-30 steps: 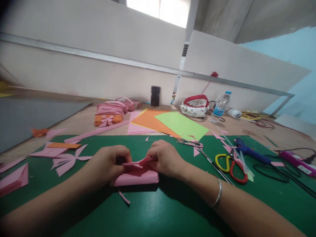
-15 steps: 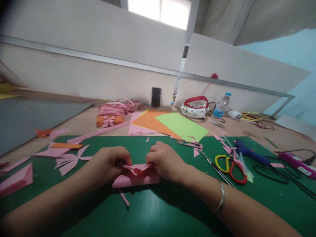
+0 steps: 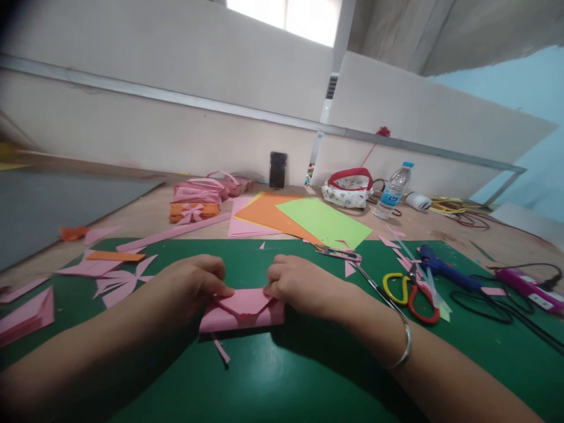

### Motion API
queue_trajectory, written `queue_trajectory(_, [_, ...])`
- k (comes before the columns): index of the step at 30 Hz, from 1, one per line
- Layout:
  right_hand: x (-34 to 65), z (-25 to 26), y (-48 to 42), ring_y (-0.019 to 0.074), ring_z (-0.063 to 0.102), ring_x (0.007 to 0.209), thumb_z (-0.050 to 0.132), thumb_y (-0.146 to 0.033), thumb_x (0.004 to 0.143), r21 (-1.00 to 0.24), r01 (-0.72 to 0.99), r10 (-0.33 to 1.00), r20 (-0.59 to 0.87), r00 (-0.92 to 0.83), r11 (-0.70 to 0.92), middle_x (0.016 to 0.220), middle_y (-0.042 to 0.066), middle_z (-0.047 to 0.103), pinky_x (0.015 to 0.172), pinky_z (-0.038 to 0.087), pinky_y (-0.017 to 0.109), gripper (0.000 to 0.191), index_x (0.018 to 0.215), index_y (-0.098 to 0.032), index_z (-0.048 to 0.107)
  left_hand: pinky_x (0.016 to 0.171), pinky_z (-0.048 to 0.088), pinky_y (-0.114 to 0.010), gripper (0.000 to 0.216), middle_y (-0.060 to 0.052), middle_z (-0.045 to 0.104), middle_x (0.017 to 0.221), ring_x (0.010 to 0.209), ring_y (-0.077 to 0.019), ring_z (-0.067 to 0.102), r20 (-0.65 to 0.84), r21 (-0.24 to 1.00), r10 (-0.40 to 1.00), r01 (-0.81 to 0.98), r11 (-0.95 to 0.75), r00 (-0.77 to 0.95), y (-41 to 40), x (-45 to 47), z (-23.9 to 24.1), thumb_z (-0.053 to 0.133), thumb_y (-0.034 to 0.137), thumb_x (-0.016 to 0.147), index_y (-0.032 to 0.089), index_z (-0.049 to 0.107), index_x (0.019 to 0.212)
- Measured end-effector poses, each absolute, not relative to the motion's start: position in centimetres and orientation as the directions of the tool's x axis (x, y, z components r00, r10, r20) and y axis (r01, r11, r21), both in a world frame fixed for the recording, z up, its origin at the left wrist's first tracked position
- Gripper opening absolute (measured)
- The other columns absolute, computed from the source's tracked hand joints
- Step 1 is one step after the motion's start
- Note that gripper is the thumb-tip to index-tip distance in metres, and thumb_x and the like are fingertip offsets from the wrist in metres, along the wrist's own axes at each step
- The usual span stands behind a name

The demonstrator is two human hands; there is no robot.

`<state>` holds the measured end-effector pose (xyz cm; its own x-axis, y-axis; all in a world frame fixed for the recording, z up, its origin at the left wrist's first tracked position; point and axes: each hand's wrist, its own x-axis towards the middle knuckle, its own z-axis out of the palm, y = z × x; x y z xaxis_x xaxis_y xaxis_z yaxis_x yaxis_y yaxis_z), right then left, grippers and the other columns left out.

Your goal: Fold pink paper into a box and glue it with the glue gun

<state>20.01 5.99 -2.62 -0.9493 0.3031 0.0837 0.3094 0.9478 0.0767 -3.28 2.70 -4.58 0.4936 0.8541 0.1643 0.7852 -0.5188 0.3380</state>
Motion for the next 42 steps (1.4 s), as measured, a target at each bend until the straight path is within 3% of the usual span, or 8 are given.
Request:
queue_trajectory(5, [19.7, -2.5, 5.5, 0.0185, 0.046, 0.080, 0.047, -0.015, 0.093, 0.148, 0.301, 0.297, 0.049, -0.954, 0.942, 0.079, 0.009, 0.062, 0.066, 0.035, 0.030, 0.021, 0.088, -0.012, 0.068, 0.058, 0.028, -0.030, 0.025, -0.003, 0.053, 0.069, 0.070, -0.0169, 0.049, 0.148, 0.290, 0.831, 0.780, -0.555, 0.536, 2.3, -3.1, -4.5, 0.048, 0.017, 0.079, 0.018, 0.064, 0.059])
queue_trajectory(12, [20.4, -2.6, 5.6, 0.0175, 0.046, 0.084, 0.042, -0.009, 0.093, 0.050, 0.327, 0.325, 0.044, -0.945, 0.944, 0.085, 0.007, 0.059, 0.070, 0.035, 0.028, 0.031, 0.119, -0.017, 0.057, 0.070, 0.036, -0.028, 0.046, -0.003, 0.061, 0.091, 0.085, -0.0182, 0.054, 0.093, 0.324, 0.810, 0.752, -0.575, 0.579, 2.2, -3.6, -3.8, 0.041, 0.000, 0.073, 0.026, 0.066, 0.101])
queue_trajectory(24, [19.4, -3.0, 3.4, 0.0204, 0.045, 0.079, 0.043, -0.016, 0.093, 0.246, 0.421, 0.447, -0.057, -0.893, 0.873, 0.090, 0.007, 0.055, 0.060, 0.031, 0.032, 0.028, 0.118, -0.017, 0.055, 0.064, 0.027, -0.035, 0.025, -0.003, 0.058, 0.084, 0.082, -0.0233, 0.047, 0.020, 0.018, 0.831, 0.831, -0.556, 0.556, 0.2, -2.0, -2.7, 0.047, 0.021, 0.084, 0.032, 0.066, 0.095])
queue_trajectory(30, [20.5, -3.9, 4.6, 0.0188, 0.048, 0.083, 0.049, -0.012, 0.086, 0.096, 0.469, 0.465, 0.062, -0.883, 0.878, 0.097, 0.006, 0.057, 0.067, 0.035, 0.030, 0.040, 0.124, -0.024, 0.054, 0.076, 0.039, -0.038, 0.051, -0.008, 0.062, 0.095, 0.091, -0.0258, 0.052, 0.134, 0.250, 0.895, 0.860, -0.445, 0.425, 1.3, -3.4, -3.4, 0.035, 0.002, 0.075, 0.026, 0.068, 0.106])
queue_trajectory(34, [20.9, -4.7, 5.8, 0.0169, 0.051, 0.080, 0.048, -0.017, 0.090, 0.010, 0.524, 0.515, 0.162, -0.842, 0.852, 0.091, 0.006, 0.060, 0.065, 0.036, 0.027, 0.030, 0.115, -0.025, 0.063, 0.082, 0.045, -0.037, 0.043, -0.011, 0.062, 0.106, 0.096, -0.0241, 0.056, 0.177, 0.373, 0.940, 0.864, -0.339, 0.292, 1.9, -4.0, -3.0, 0.030, 0.023, 0.089, 0.016, 0.058, 0.121])
queue_trajectory(37, [20.6, -5.1, 6.0, 0.0159, 0.054, 0.077, 0.046, -0.015, 0.090, -0.032, 0.539, 0.532, 0.226, -0.816, 0.841, 0.086, 0.005, 0.062, 0.064, 0.038, 0.026, 0.029, 0.106, -0.024, 0.068, 0.091, 0.044, -0.038, 0.065, -0.009, 0.058, 0.121, 0.109, -0.0273, 0.052, 0.115, 0.434, 0.934, 0.828, -0.354, 0.339, 1.5, -3.9, -2.8, 0.062, 0.049, 0.072, 0.021, 0.050, 0.130])
queue_trajectory(39, [20.5, -5.2, 5.9, 0.0157, 0.057, 0.078, 0.044, -0.010, 0.089, -0.064, 0.558, 0.551, 0.285, -0.784, 0.827, 0.087, 0.006, 0.064, 0.065, 0.041, 0.025, 0.032, 0.105, -0.022, 0.069, 0.096, 0.041, -0.040, 0.092, -0.010, 0.053, 0.128, 0.117, -0.0312, 0.046, 0.075, 0.461, 0.915, 0.800, -0.385, 0.397, 1.1, -3.8, -2.9, 0.080, 0.044, 0.050, 0.021, 0.047, 0.133])
queue_trajectory(42, [20.4, -5.1, 5.7, 0.0167, 0.061, 0.080, 0.041, -0.009, 0.088, -0.089, 0.589, 0.571, 0.398, -0.718, 0.803, 0.088, 0.008, 0.067, 0.067, 0.046, 0.026, 0.034, 0.105, -0.019, 0.068, 0.095, 0.041, -0.042, 0.082, -0.011, 0.058, 0.123, 0.114, -0.0324, 0.049, 0.083, 0.516, 0.906, 0.760, -0.396, 0.416, 0.9, -3.7, -3.0, 0.080, 0.030, 0.047, 0.021, 0.056, 0.125])
